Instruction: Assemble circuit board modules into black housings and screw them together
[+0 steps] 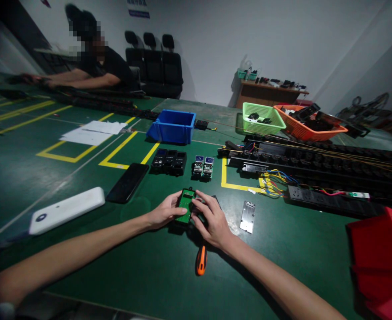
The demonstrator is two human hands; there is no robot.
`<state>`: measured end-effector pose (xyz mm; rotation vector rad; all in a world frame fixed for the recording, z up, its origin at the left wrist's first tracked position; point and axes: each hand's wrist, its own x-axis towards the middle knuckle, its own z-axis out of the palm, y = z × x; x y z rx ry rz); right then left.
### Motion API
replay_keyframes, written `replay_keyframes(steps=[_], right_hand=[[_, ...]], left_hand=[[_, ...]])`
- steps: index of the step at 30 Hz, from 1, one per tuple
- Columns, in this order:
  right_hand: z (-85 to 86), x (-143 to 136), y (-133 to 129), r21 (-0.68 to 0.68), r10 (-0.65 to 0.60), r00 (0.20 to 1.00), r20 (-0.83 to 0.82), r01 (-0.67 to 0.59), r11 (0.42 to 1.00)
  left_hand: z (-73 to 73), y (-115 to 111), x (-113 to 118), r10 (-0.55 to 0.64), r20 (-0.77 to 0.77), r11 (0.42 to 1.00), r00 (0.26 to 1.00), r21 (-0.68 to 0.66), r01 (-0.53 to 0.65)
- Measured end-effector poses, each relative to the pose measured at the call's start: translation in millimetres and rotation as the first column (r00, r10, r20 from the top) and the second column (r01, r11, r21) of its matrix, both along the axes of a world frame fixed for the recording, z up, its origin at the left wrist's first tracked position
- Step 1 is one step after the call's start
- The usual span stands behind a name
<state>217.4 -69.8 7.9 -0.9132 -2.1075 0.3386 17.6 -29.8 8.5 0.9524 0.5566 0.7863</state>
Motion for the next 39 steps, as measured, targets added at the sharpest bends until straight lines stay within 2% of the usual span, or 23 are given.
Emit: replay_keyframes(steps=[4,8,13,17,20,25,32,39], right_hand=[[-1.2,1.8,0.7,-0.055,-0.015,0.995,-0.100,0.009,0.998],[-2.2,3.6,3.8,-0.109,-0.013,0.994,-0.107,0.001,0.994],[-4.3,6.2,5.5,-0.160,0.020,0.992,-0.128,-0.041,0.986],[-5.8,6.4,4.1,-0.131,-0.009,0.988,-0.153,-0.012,0.991],[-7.2,6.1,2.2,-0.123,-0.059,0.977,-0.206,0.034,0.992],[-11.2,5.9,0.8,-0.185,-0.170,0.936,-0.308,0.116,0.976],[-10.1,5.9,5.1,-0.333,-0.275,0.871,-0.407,0.139,0.933],[-8.0,6.8,7.6,-0.327,-0.251,0.894,-0.372,0.127,0.936]], left_hand=[[-2.2,-0.8,-0.5,-0.048,-0.025,0.996,0.999,0.076,0.050],[-6.0,-0.3,-2.0,-0.069,-0.105,0.981,0.992,0.173,0.086],[-8.5,-1.8,-4.8,-0.117,-0.207,0.933,0.971,0.314,0.179],[-5.4,-6.0,-5.2,-0.084,-0.288,0.894,0.954,0.402,0.200],[-2.8,-8.2,-3.4,-0.053,-0.258,0.881,0.965,0.443,0.166],[-3.8,-7.6,-1.3,0.001,-0.251,0.905,0.968,0.411,0.106],[-7.9,-4.0,0.2,0.015,-0.191,0.953,0.981,0.299,0.043],[-7.9,-3.5,0.5,0.012,-0.194,0.956,0.981,0.290,0.045]])
